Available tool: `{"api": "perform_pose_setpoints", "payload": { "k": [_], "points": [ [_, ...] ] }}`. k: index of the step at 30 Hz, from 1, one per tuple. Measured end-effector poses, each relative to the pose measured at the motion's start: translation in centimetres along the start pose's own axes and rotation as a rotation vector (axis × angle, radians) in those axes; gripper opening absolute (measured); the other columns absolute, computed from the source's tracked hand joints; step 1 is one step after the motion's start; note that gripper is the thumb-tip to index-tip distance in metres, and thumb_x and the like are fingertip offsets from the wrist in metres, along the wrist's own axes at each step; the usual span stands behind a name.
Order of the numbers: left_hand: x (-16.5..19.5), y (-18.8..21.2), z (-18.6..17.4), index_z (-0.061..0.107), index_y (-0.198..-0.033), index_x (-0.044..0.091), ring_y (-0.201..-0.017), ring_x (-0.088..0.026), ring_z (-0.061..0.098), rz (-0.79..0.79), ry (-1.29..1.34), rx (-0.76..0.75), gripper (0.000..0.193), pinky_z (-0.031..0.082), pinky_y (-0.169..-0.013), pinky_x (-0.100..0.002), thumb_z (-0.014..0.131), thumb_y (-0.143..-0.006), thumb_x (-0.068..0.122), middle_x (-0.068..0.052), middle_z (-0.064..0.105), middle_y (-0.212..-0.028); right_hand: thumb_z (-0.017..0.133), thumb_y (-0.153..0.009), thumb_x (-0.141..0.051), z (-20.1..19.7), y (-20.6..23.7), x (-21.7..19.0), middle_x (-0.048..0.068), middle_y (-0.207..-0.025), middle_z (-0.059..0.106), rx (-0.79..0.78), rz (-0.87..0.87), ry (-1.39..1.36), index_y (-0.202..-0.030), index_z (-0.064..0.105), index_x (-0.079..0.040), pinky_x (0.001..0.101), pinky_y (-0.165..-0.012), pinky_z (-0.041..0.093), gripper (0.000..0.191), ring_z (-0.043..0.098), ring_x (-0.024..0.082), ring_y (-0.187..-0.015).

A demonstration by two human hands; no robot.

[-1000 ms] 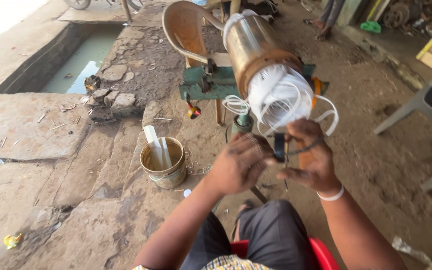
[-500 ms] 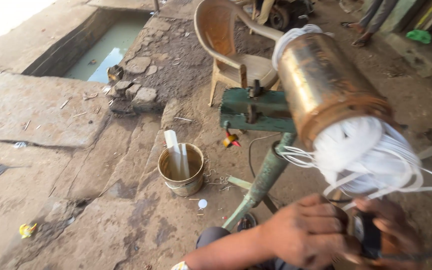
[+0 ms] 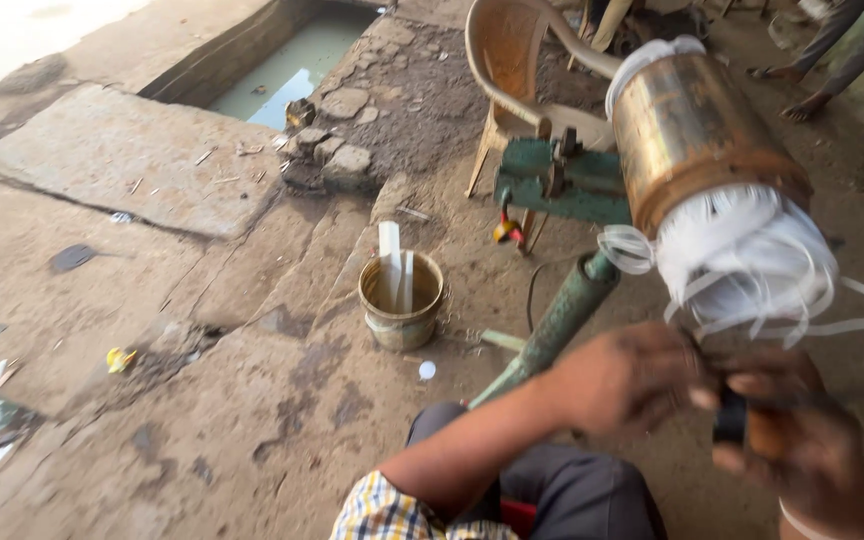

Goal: The person sits on a chair and wraps black tape around a loose coil of white cable, using an orange blade to cut the tape. They then adjust and press the taped coil on a drum spool and pull out a length of cable.

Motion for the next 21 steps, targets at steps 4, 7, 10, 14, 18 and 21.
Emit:
{"api": "perform_pose_setpoints", "payload": {
  "k": [4,7,10,14,18,21],
  "points": [
    [0.2,-0.3,-0.4,0.068,-0.113,0.01,-0.11,-0.029,0.067,-0.125,0.109,0.02,0.011,0.056,-0.099,-0.037,0.067,-0.102,0.01,-0.008,0.069,-0.112,0.085,-0.072,-0.016,1.5,-3.4,-3.1,0.008,-0.128,0.06,-0.006,-0.053,0.154,-0.119,0.066,-0.011,0.0341,-0.102,0.051,0.051,0.061,0.019,-0.121],
    [0.9,-0.9,-1.1,0.068,-0.11,0.009,-0.114,-0.03,0.067,-0.144,0.148,0.048,0.009,0.052,-0.106,-0.038,0.068,-0.101,0.011,-0.01,0.069,-0.116,0.084,-0.08,-0.015,1.6,-3.1,-2.8,0.007,-0.129,0.058,0.001,-0.095,-0.017,-0.127,0.064,-0.01,0.0336,-0.107,0.051,0.052,0.059,0.018,-0.127],
    [1.6,-1.4,-1.4,0.069,-0.108,0.009,-0.115,-0.03,0.067,-0.099,0.07,0.021,0.011,0.035,-0.123,-0.047,0.069,-0.097,0.009,-0.009,0.068,-0.114,0.085,-0.083,-0.01,1.4,-1.4,-1.8,0.009,-0.12,0.06,0.02,0.06,-0.217,-0.129,0.062,-0.003,0.0322,-0.102,0.051,0.052,0.06,0.017,-0.114],
    [1.6,-1.6,-1.1,0.072,-0.106,0.014,-0.104,-0.022,0.069,-0.067,-0.095,0.006,0.015,0.012,-0.135,-0.06,0.071,-0.093,0.007,-0.001,0.066,-0.094,0.085,-0.08,-0.007,0.7,-0.5,-1.9,0.02,-0.123,0.067,0.045,0.315,-0.512,-0.14,0.055,0.001,0.0368,-0.09,0.057,0.067,0.069,0.024,-0.105],
    [1.4,-1.3,-0.2,0.072,-0.107,0.017,-0.1,-0.02,0.069,-0.108,-0.195,0.014,0.019,0.008,-0.136,-0.064,0.074,-0.09,0.01,0.0,0.063,-0.09,0.085,-0.08,-0.006,1.6,-1.6,-3.1,0.015,-0.121,0.065,0.173,0.196,-0.411,-0.129,0.054,-0.001,0.0379,-0.095,0.058,0.058,0.069,0.021,-0.105],
    [1.9,-1.3,0.4,0.071,-0.103,0.016,-0.1,-0.019,0.071,-0.085,-0.28,0.002,0.014,0.001,-0.131,-0.064,0.075,-0.09,0.015,0.0,0.066,-0.094,0.087,-0.091,-0.004,2.9,-2.2,-2.5,0.006,-0.119,0.055,0.433,-0.026,-0.309,-0.107,0.056,-0.004,0.0318,-0.097,0.052,0.035,0.06,0.016,-0.111]
  ]
}}
Point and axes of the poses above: each hand's wrist, its own y-axis away from the middle knuckle, its own z-axis out of the palm, x = y × z, the point moved 6 cm from there along -y, towards the middle knuckle
